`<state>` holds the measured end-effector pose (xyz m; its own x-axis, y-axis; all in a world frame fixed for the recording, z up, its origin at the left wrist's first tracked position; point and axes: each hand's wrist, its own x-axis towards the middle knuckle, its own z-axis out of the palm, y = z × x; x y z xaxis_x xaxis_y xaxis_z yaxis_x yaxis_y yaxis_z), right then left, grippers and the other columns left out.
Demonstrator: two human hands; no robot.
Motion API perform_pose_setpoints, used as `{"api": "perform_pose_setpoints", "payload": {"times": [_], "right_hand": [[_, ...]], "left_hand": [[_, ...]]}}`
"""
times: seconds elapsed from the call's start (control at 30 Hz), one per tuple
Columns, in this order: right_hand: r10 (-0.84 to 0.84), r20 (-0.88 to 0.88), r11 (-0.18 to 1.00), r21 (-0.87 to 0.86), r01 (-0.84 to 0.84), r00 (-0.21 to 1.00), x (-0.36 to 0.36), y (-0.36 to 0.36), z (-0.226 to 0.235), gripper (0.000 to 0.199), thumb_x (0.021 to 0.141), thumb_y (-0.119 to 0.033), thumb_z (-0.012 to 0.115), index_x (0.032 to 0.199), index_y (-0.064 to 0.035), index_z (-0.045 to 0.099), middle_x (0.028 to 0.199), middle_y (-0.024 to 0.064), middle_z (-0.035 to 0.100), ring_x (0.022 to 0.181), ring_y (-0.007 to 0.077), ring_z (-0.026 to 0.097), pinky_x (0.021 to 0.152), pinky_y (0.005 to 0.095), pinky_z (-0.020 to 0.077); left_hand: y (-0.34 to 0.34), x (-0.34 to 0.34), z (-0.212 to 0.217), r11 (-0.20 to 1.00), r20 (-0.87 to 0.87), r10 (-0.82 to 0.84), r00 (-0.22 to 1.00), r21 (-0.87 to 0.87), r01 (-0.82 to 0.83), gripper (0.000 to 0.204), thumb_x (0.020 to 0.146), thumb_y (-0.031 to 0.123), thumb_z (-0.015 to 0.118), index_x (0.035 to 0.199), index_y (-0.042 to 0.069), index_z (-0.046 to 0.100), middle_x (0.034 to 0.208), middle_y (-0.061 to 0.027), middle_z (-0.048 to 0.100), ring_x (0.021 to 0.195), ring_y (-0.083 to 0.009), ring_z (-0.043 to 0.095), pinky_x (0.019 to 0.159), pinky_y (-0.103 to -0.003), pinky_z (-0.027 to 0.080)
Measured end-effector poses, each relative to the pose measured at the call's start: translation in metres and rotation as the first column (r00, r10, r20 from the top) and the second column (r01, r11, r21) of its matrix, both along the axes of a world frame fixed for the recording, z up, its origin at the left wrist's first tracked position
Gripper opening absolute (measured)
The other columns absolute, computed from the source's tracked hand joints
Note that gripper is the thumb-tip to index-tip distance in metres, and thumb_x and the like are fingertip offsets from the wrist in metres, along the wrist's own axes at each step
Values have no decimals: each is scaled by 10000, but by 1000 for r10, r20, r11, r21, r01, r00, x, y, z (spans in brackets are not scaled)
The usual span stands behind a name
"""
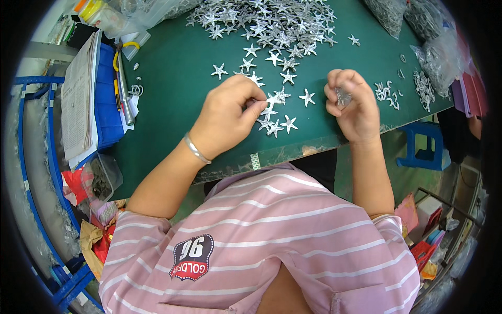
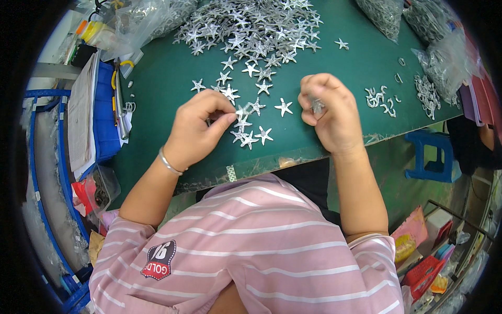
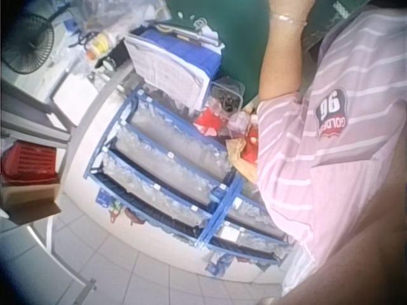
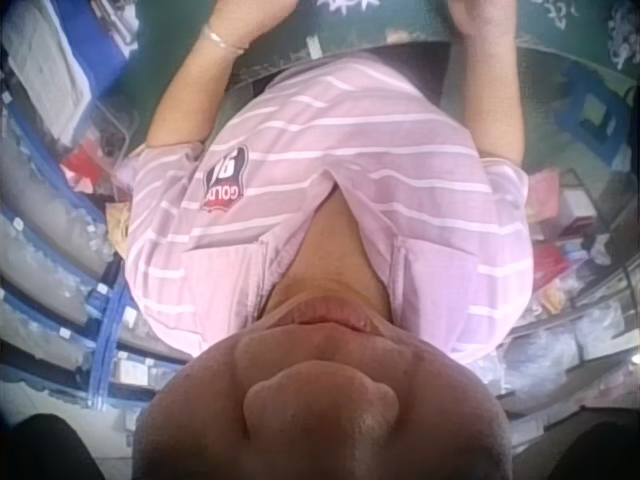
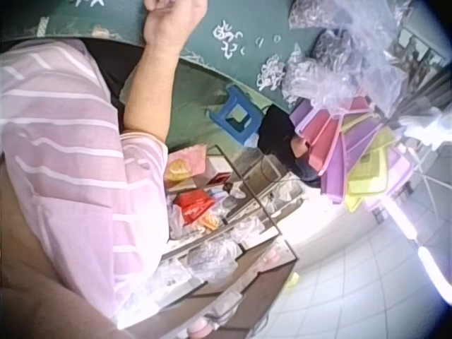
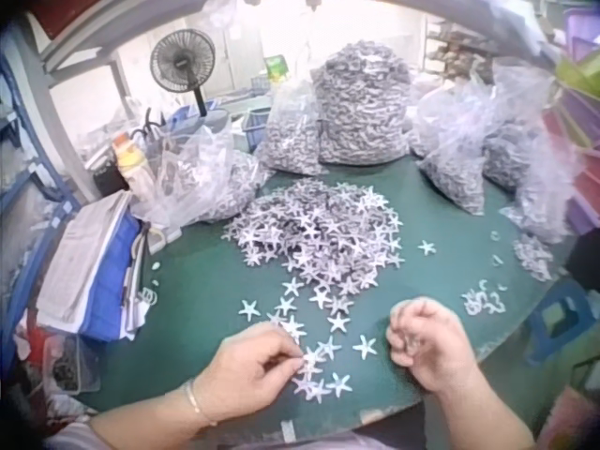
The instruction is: The person sorts through a pile of silver star-shaped items by hand, picking them up from a pile and placing them individually onto the workbench.
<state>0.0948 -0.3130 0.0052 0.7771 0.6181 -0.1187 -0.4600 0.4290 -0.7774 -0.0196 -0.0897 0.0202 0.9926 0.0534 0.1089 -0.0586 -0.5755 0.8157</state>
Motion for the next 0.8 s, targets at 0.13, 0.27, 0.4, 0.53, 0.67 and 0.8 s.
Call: {"api": "perform_pose_setpoints", "payload": {"times": [0.13,0.27,0.4,0.53,0.67,0.8], "right_hand": [[-5,199,920,-383,82,980,-1,-6,8,52,862,-57,647,901,-24,652,734,-43,562,626,33,488,511,170,360],[223,589,714,-641,282,776,-8,5,-4,98,821,-87,695,875,-9,670,722,12,586,615,96,521,552,243,422],[395,729,500,-681,535,558,-14,18,-2,174,774,-152,740,869,-19,682,753,124,609,634,257,590,597,351,478],[372,682,539,-711,452,630,-7,20,-1,125,778,-125,727,873,-47,703,726,88,613,661,205,609,608,290,487],[-22,67,963,-268,39,998,4,4,3,106,827,-94,698,885,-7,684,705,-19,578,642,85,556,566,205,436],[112,-33,941,-316,-117,993,13,2,6,110,835,-120,688,888,-25,671,732,13,590,645,134,580,567,236,455]], "left_hand": [[12,1,2,456,-167,-5,986,-878,-146,125,789,-40,522,889,34,539,904,-123,603,726,-171,592,617,-259,500],[11,11,0,314,-218,0,976,-926,-207,158,800,-25,528,943,41,536,813,-58,556,603,-117,510,524,-219,416],[-11,23,-9,994,33,102,994,22,-103,172,774,96,732,905,21,649,773,-40,571,646,-112,553,599,-246,469],[-27,29,-16,941,103,73,992,323,-103,199,745,129,755,809,20,601,856,-127,574,741,-310,606,638,-396,493],[-24,28,-19,980,158,14,987,193,-45,152,734,52,739,791,26,600,819,-108,603,750,-298,612,641,-382,499],[-22,18,-17,976,315,-58,947,216,-12,140,729,31,736,788,21,609,808,-93,623,736,-280,623,657,-354,514]]}}
